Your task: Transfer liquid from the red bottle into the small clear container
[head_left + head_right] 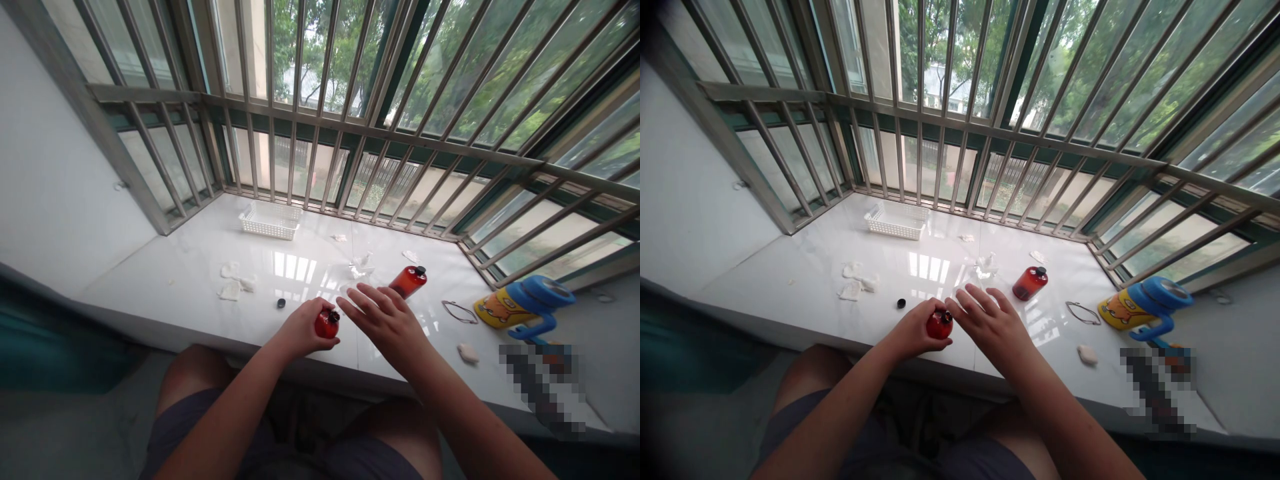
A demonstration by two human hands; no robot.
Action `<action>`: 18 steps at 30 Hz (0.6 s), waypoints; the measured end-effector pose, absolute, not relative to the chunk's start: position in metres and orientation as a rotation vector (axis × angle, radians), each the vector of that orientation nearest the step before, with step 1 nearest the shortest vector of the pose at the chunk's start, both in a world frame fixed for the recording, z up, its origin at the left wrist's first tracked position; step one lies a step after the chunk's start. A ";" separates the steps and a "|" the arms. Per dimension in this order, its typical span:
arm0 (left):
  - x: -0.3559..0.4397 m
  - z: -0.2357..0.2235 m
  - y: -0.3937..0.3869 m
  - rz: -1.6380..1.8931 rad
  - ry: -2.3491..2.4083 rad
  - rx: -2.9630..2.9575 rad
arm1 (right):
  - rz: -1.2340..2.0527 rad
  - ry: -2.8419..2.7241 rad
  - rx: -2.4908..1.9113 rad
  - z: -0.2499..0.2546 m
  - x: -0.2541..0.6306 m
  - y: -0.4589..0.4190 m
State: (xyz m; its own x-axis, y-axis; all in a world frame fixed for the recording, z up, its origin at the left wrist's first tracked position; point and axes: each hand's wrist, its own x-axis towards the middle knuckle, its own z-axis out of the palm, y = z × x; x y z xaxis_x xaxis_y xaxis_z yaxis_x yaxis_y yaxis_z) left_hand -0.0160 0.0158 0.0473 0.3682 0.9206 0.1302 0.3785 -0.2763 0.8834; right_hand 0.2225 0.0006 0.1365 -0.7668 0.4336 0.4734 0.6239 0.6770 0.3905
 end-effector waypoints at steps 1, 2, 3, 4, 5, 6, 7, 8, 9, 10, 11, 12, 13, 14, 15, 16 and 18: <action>-0.016 0.047 0.016 0.854 1.134 1.831 | -0.778 -2.550 -0.829 0.137 0.222 0.001; -0.016 0.047 0.016 0.854 1.135 1.832 | -0.777 -2.549 -0.827 0.138 0.222 0.001; -0.016 0.047 0.016 0.857 1.137 1.833 | -0.776 -2.549 -0.824 0.138 0.222 0.001; -0.016 0.047 0.016 0.860 1.140 1.833 | -0.774 -2.549 -0.821 0.139 0.221 0.001; -0.016 0.047 0.016 0.863 1.140 1.834 | -0.774 -2.550 -0.817 0.139 0.221 0.001; -0.016 0.047 0.016 0.866 1.140 1.833 | -0.773 -2.550 -0.815 0.139 0.221 0.001; -0.016 0.046 0.016 0.868 1.138 1.832 | -0.773 -2.550 -0.814 0.139 0.221 0.001; -0.017 0.047 0.016 0.868 1.137 1.831 | -0.773 -2.550 -0.814 0.139 0.220 0.001; -0.017 0.047 0.016 0.867 1.135 1.830 | -0.775 -2.551 -0.816 0.139 0.220 0.001; -0.017 0.047 0.016 0.865 1.135 1.830 | -0.777 -2.554 -0.819 0.139 0.220 0.002; -0.017 0.048 0.016 0.864 1.135 1.830 | -0.778 -2.558 -0.820 0.139 0.220 0.002; -0.017 0.048 0.016 0.862 1.135 1.831 | -0.779 -2.562 -0.819 0.139 0.220 0.002; -0.017 0.048 0.016 0.861 1.135 1.831 | -0.780 -2.565 -0.817 0.139 0.220 0.002; -0.017 0.048 0.016 0.861 1.135 1.831 | -0.780 -2.568 -0.815 0.139 0.220 0.002; -0.017 0.048 0.016 0.864 1.136 1.830 | -0.779 -2.570 -0.814 0.139 0.220 0.002; -0.016 0.048 0.016 0.868 1.135 1.829 | -0.778 -2.571 -0.813 0.139 0.220 0.002; -0.016 0.047 0.016 0.877 1.130 1.827 | -0.775 -2.574 -0.810 0.140 0.220 0.002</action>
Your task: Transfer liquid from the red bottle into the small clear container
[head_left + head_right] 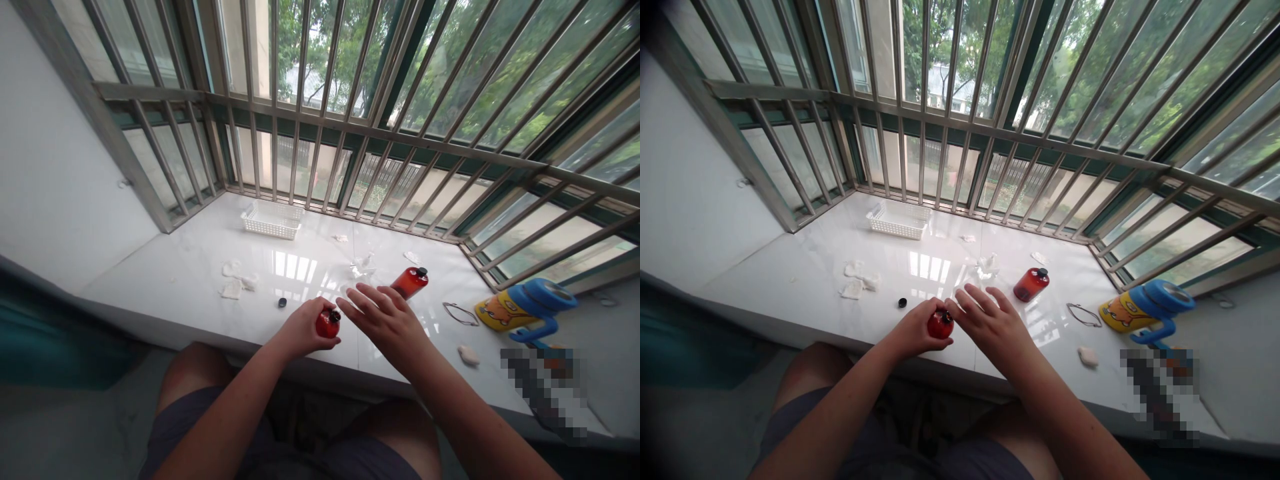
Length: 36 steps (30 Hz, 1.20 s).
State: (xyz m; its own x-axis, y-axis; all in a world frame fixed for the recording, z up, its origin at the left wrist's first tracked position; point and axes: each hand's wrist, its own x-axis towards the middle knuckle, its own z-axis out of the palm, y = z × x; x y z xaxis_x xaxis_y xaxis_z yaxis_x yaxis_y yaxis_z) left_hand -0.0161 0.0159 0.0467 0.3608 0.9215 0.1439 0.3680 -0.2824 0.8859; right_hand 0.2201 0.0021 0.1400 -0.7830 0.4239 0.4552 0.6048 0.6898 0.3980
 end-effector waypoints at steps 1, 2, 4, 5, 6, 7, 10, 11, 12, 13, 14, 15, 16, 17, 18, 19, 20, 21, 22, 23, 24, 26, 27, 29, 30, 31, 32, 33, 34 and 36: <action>-0.016 0.046 0.016 0.883 1.127 1.826 | -0.775 -2.575 -0.807 0.140 0.220 0.002; -0.016 0.046 0.016 0.887 1.124 1.826 | -0.774 -2.576 -0.803 0.141 0.220 0.002; -0.016 0.045 0.016 0.892 1.121 1.825 | -0.775 -2.579 -0.795 0.141 0.220 0.003; -0.016 0.045 0.016 0.893 1.123 1.823 | -0.774 -2.581 -0.793 0.142 0.220 0.003; -0.016 0.045 0.016 0.893 1.125 1.823 | -0.773 -2.583 -0.791 0.142 0.220 0.003; -0.016 0.046 0.016 0.891 1.127 1.822 | -0.773 -2.586 -0.788 0.142 0.220 0.003; -0.017 0.047 0.016 0.888 1.125 1.820 | -0.778 -2.597 -0.784 0.144 0.220 0.003; -0.017 0.047 0.016 0.887 1.123 1.820 | -0.783 -2.603 -0.786 0.144 0.220 0.003; -0.017 0.047 0.016 0.887 1.122 1.819 | -0.788 -2.608 -0.790 0.145 0.220 0.003; -0.017 0.048 0.016 0.886 1.121 1.818 | -0.793 -2.613 -0.793 0.146 0.220 0.003; -0.016 0.048 0.016 0.885 1.120 1.818 | -0.797 -2.616 -0.795 0.146 0.220 0.003; -0.016 0.048 0.016 0.885 1.120 1.819 | -0.799 -2.617 -0.793 0.147 0.220 0.003; -0.016 0.048 0.016 0.886 1.120 1.820 | -0.800 -2.617 -0.789 0.147 0.220 0.003; -0.016 0.048 0.017 0.888 1.120 1.820 | -0.802 -2.616 -0.784 0.147 0.220 0.003; -0.016 0.048 0.017 0.889 1.121 1.819 | -0.805 -2.616 -0.780 0.148 0.220 0.003; -0.016 0.047 0.017 0.889 1.122 1.819 | -0.809 -2.617 -0.776 0.148 0.220 0.003; -0.016 0.047 0.017 0.888 1.123 1.817 | -0.813 -2.617 -0.772 0.148 0.220 0.003; -0.016 0.047 0.017 0.887 1.124 1.816 | -0.816 -2.619 -0.770 0.148 0.220 0.003; -0.016 0.047 0.017 0.886 1.126 1.816 | -0.816 -2.620 -0.769 0.148 0.220 0.003; -0.016 0.046 0.017 0.887 1.129 1.818 | -0.816 -2.621 -0.767 0.149 0.220 0.004; -0.016 0.046 0.017 0.886 1.132 1.821 | -0.815 -2.620 -0.763 0.149 0.220 0.004; -0.016 0.046 0.017 0.885 1.140 1.827 | -0.819 -2.616 -0.757 0.149 0.219 0.004; -0.015 0.046 0.017 0.885 1.142 1.829 | -0.826 -2.615 -0.756 0.149 0.219 0.004; -0.015 0.047 0.017 0.886 1.145 1.830 | -0.841 -2.616 -0.756 0.149 0.218 0.005; -0.015 0.047 0.017 0.887 1.144 1.830 | -0.846 -2.618 -0.756 0.149 0.217 0.005; -0.015 0.048 0.017 0.886 1.142 1.829 | -0.848 -2.621 -0.754 0.149 0.217 0.005; -0.016 0.048 0.017 0.883 1.139 1.828 | -0.847 -2.624 -0.752 0.149 0.217 0.004; -0.016 0.049 0.017 0.878 1.138 1.827 | -0.844 -2.626 -0.752 0.149 0.216 0.004; -0.016 0.049 0.017 0.871 1.139 1.825 | -0.839 -2.627 -0.754 0.148 0.215 0.004; -0.017 0.049 0.017 0.861 1.145 1.822 | -0.819 -2.622 -0.767 0.146 0.214 0.004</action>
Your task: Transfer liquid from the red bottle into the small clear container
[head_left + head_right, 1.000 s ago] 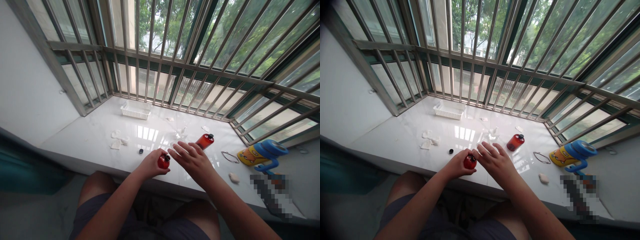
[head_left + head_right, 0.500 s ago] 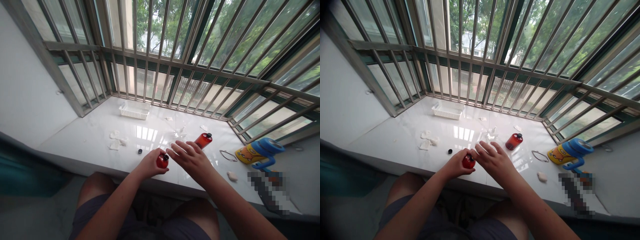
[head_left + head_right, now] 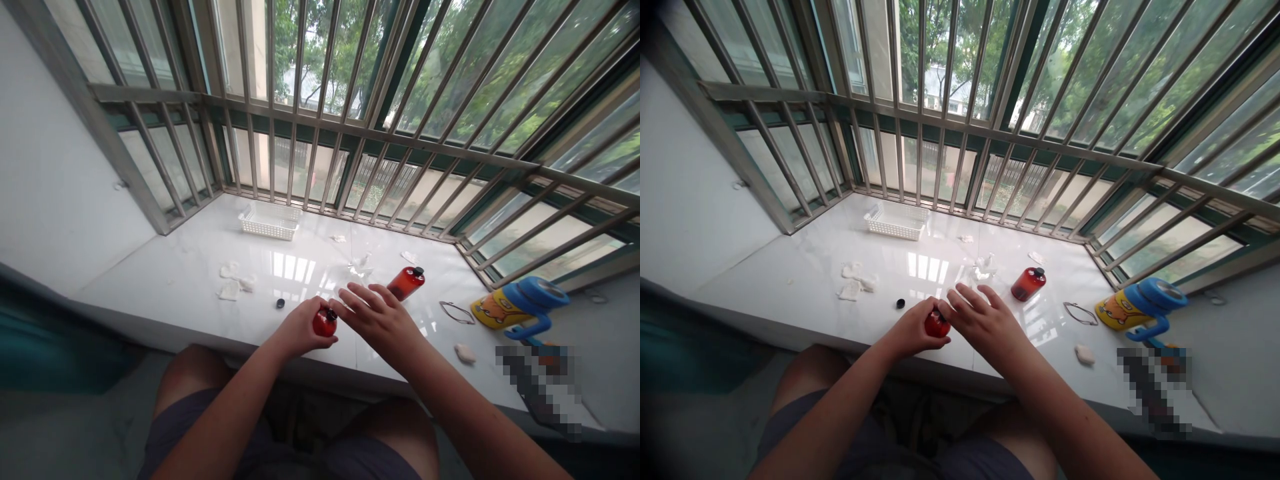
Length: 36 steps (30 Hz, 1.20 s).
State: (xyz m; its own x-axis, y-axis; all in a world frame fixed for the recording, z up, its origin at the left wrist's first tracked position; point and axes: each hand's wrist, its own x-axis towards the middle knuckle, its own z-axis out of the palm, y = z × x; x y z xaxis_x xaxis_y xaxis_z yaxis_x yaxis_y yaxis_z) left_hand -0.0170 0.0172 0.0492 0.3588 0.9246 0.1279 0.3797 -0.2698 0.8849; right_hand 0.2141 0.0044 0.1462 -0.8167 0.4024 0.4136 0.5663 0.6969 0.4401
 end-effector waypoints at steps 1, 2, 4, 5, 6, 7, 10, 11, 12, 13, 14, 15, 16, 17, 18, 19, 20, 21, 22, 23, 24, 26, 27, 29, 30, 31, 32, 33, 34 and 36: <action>-0.017 0.048 0.017 0.861 1.148 1.821 | -0.803 -2.617 -0.777 0.144 0.214 0.005; -0.017 0.047 0.018 0.866 1.148 1.820 | -0.784 -2.611 -0.787 0.141 0.213 0.005; -0.018 0.045 0.018 0.887 1.137 1.812 | -0.732 -2.598 -0.821 0.132 0.213 0.006; -0.018 0.043 0.018 0.899 1.130 1.805 | -0.698 -2.586 -0.849 0.127 0.213 0.007; -0.018 0.042 0.018 0.909 1.122 1.797 | -0.658 -2.567 -0.885 0.121 0.213 0.007; -0.019 0.041 0.018 0.918 1.115 1.789 | -0.609 -2.540 -0.929 0.114 0.214 0.007; -0.020 0.038 0.018 0.938 1.105 1.766 | -0.412 -2.420 -1.080 0.093 0.216 0.006; -0.021 0.037 0.017 0.949 1.106 1.757 | -0.340 -2.364 -1.127 0.085 0.216 0.005; -0.021 0.036 0.017 0.963 1.112 1.745 | -0.268 -2.299 -1.172 0.076 0.217 0.004; -0.022 0.034 0.016 0.982 1.121 1.727 | -0.196 -2.229 -1.215 0.066 0.218 0.002; -0.023 0.032 0.016 1.005 1.134 1.705 | -0.121 -2.155 -1.255 0.055 0.218 0.000; -0.024 0.029 0.015 1.034 1.146 1.679 | -0.039 -2.083 -1.296 0.043 0.220 -0.001; -0.025 0.025 0.015 1.065 1.154 1.653 | 0.049 -2.011 -1.337 0.031 0.221 -0.003; -0.026 0.022 0.014 1.096 1.156 1.630 | 0.140 -1.937 -1.382 0.018 0.223 -0.005; -0.027 0.019 0.014 1.127 1.151 1.612 | 0.228 -1.857 -1.436 0.005 0.226 -0.007; -0.027 0.015 0.014 1.156 1.143 1.600 | 0.309 -1.770 -1.494 -0.007 0.229 -0.008; -0.026 0.012 0.014 1.182 1.134 1.595 | 0.388 -1.687 -1.544 -0.017 0.232 -0.009; -0.025 0.010 0.014 1.205 1.128 1.592 | 0.454 -1.609 -1.583 -0.026 0.235 -0.010; -0.023 0.007 0.015 1.223 1.129 1.590 | 0.503 -1.549 -1.612 -0.032 0.237 -0.011; -0.021 0.005 0.016 1.237 1.136 1.590 | 0.534 -1.510 -1.631 -0.037 0.240 -0.011; -0.019 0.002 0.017 1.242 1.149 1.592 | 0.546 -1.492 -1.647 -0.040 0.242 -0.011; -0.016 -0.002 0.021 1.236 1.187 1.619 | 0.532 -1.509 -1.675 -0.042 0.245 -0.011; -0.017 -0.004 0.024 1.231 1.204 1.653 | 0.519 -1.531 -1.682 -0.043 0.245 -0.010; -0.023 -0.007 0.028 1.213 1.216 1.785 | 0.479 -1.573 -1.671 -0.045 0.246 -0.010; -0.029 -0.009 0.030 1.198 1.215 1.875 | 0.449 -1.592 -1.654 -0.046 0.245 -0.010; -0.037 -0.009 0.031 1.177 1.215 1.971 | 0.412 -1.609 -1.631 -0.048 0.245 -0.010; -0.047 -0.009 0.032 1.150 1.224 2.061 | 0.370 -1.624 -1.606 -0.050 0.245 -0.012; -0.058 -0.009 0.033 1.122 1.249 2.134 | 0.325 -1.638 -1.583 -0.051 0.245 -0.013; -0.069 -0.008 0.033 1.093 1.282 2.187 | 0.282 -1.647 -1.562 -0.052 0.245 -0.016; -0.093 -0.007 0.035 1.023 1.340 2.242 | 0.210 -1.647 -1.526 -0.049 0.245 -0.023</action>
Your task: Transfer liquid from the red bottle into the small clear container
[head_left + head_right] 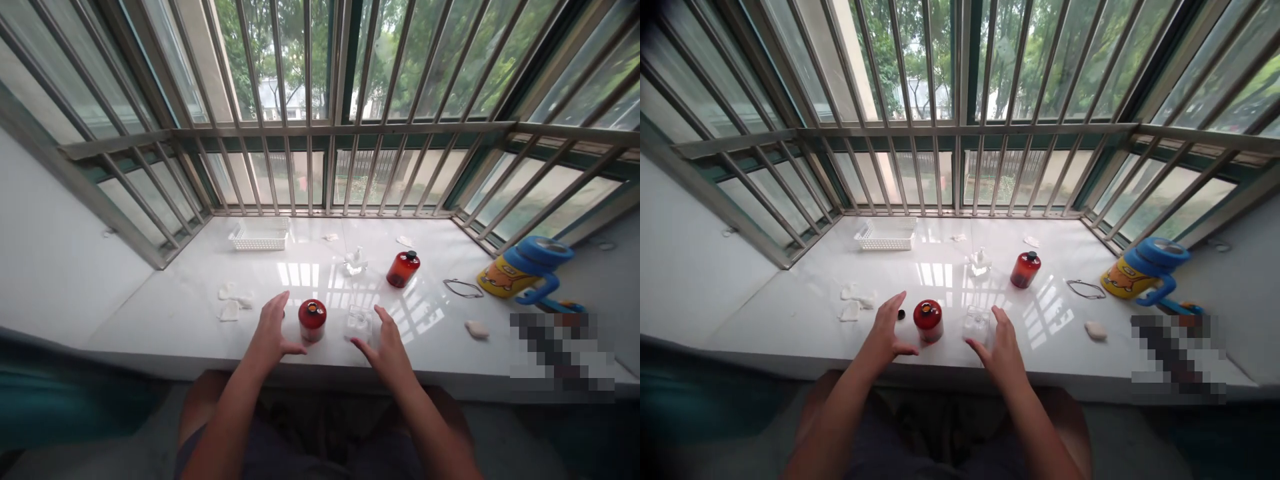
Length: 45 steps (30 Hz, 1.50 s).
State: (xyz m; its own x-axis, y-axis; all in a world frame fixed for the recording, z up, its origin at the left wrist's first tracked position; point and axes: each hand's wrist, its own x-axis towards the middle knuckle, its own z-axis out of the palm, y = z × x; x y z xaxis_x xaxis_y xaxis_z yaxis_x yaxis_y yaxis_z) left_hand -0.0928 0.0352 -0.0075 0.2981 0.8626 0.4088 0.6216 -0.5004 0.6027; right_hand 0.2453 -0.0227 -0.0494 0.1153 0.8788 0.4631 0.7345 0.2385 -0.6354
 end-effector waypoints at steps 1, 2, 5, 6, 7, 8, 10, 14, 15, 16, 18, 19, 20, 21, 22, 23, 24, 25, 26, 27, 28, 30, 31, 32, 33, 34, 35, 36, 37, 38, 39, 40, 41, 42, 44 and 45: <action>-0.103 -0.008 0.036 0.981 1.355 2.256 | 0.179 -1.635 -1.512 -0.046 0.245 -0.027; -0.112 -0.008 0.038 0.944 1.379 2.261 | 0.148 -1.614 -1.497 -0.042 0.244 -0.031; -0.126 -0.014 0.044 0.864 1.488 2.284 | 0.059 -1.530 -1.455 -0.026 0.240 -0.045; -0.127 -0.016 0.047 0.847 1.530 2.295 | 0.035 -1.508 -1.443 -0.021 0.238 -0.048; -0.127 -0.019 0.050 0.830 1.565 2.305 | 0.017 -1.496 -1.430 -0.016 0.235 -0.052; -0.126 -0.020 0.053 0.815 1.593 2.309 | 0.006 -1.496 -1.416 -0.011 0.233 -0.055; -0.120 -0.022 0.058 0.795 1.632 2.282 | -0.001 -1.518 -1.380 -0.004 0.229 -0.059; -0.109 -0.020 0.063 0.815 1.643 2.176 | 0.009 -1.569 -1.318 0.004 0.223 -0.062; -0.108 -0.019 0.063 0.824 1.637 2.161 | 0.017 -1.580 -1.312 0.006 0.222 -0.062; -0.106 -0.018 0.063 0.831 1.632 2.151 | 0.026 -1.590 -1.306 0.007 0.221 -0.063; -0.103 -0.014 0.062 0.845 1.634 2.141 | 0.049 -1.609 -1.297 0.012 0.217 -0.064; -0.101 -0.010 0.060 0.856 1.647 2.116 | 0.062 -1.617 -1.288 0.015 0.214 -0.064; -0.098 -0.006 0.056 0.878 1.657 2.053 | 0.075 -1.627 -1.271 0.020 0.211 -0.065; -0.094 0.000 0.052 0.921 1.650 1.944 | 0.086 -1.641 -1.241 0.024 0.207 -0.066; -0.088 0.008 0.046 0.979 1.617 1.799 | 0.095 -1.662 -1.202 0.030 0.202 -0.066; -0.082 0.017 0.038 1.045 1.544 1.622 | 0.105 -1.689 -1.157 0.036 0.196 -0.066; -0.075 0.026 0.030 1.128 1.439 1.458 | 0.110 -1.720 -1.110 0.042 0.189 -0.066; -0.068 0.037 0.021 1.171 1.328 1.346 | 0.114 -1.753 -1.063 0.049 0.183 -0.065; -0.061 0.047 0.011 1.202 1.242 1.270 | 0.117 -1.786 -1.020 0.055 0.175 -0.064; -0.054 0.058 0.002 1.203 1.166 1.221 | 0.120 -1.815 -0.980 0.060 0.168 -0.063; -0.048 0.067 -0.006 1.186 1.102 1.184 | 0.125 -1.833 -0.949 0.065 0.162 -0.062; -0.039 0.082 -0.020 1.156 1.016 1.116 | 0.128 -1.826 -0.910 0.073 0.150 -0.059; -0.036 0.086 -0.024 1.146 0.988 1.087 | 0.128 -1.810 -0.903 0.076 0.146 -0.058; -0.034 0.089 -0.028 1.143 0.969 1.061 | 0.129 -1.792 -0.900 0.078 0.143 -0.057; -0.032 0.091 -0.030 1.140 0.955 1.043 | 0.132 -1.779 -0.894 0.079 0.140 -0.057; -0.032 0.091 -0.031 1.135 0.945 1.035 | 0.138 -1.775 -0.882 0.080 0.139 -0.056; -0.033 0.090 -0.031 1.126 0.939 1.037 | 0.149 -1.779 -0.865 0.081 0.138 -0.055; -0.034 0.089 -0.030 1.117 0.939 1.049 | 0.163 -1.783 -0.848 0.082 0.139 -0.053; -0.036 0.086 -0.028 1.116 0.947 1.071 | 0.173 -1.782 -0.836 0.082 0.139 -0.051; -0.038 0.084 -0.026 1.123 0.966 1.109 | 0.178 -1.773 -0.836 0.082 0.141 -0.048; -0.041 0.081 -0.023 1.140 0.998 1.167 | 0.180 -1.761 -0.855 0.082 0.143 -0.045; -0.045 0.077 -0.020 1.159 1.047 1.245 | 0.182 -1.753 -0.892 0.082 0.146 -0.040; -0.048 0.074 -0.016 1.172 1.110 1.341 | 0.186 -1.753 -0.942 0.081 0.149 -0.034; -0.051 0.070 -0.012 1.173 1.181 1.449 | 0.194 -1.764 -0.997 0.080 0.151 -0.028; -0.055 0.064 -0.003 1.123 1.304 1.652 | 0.214 -1.815 -1.089 0.077 0.155 -0.014; -0.055 0.060 0.001 1.087 1.344 1.723 | 0.221 -1.848 -1.117 0.075 0.156 -0.008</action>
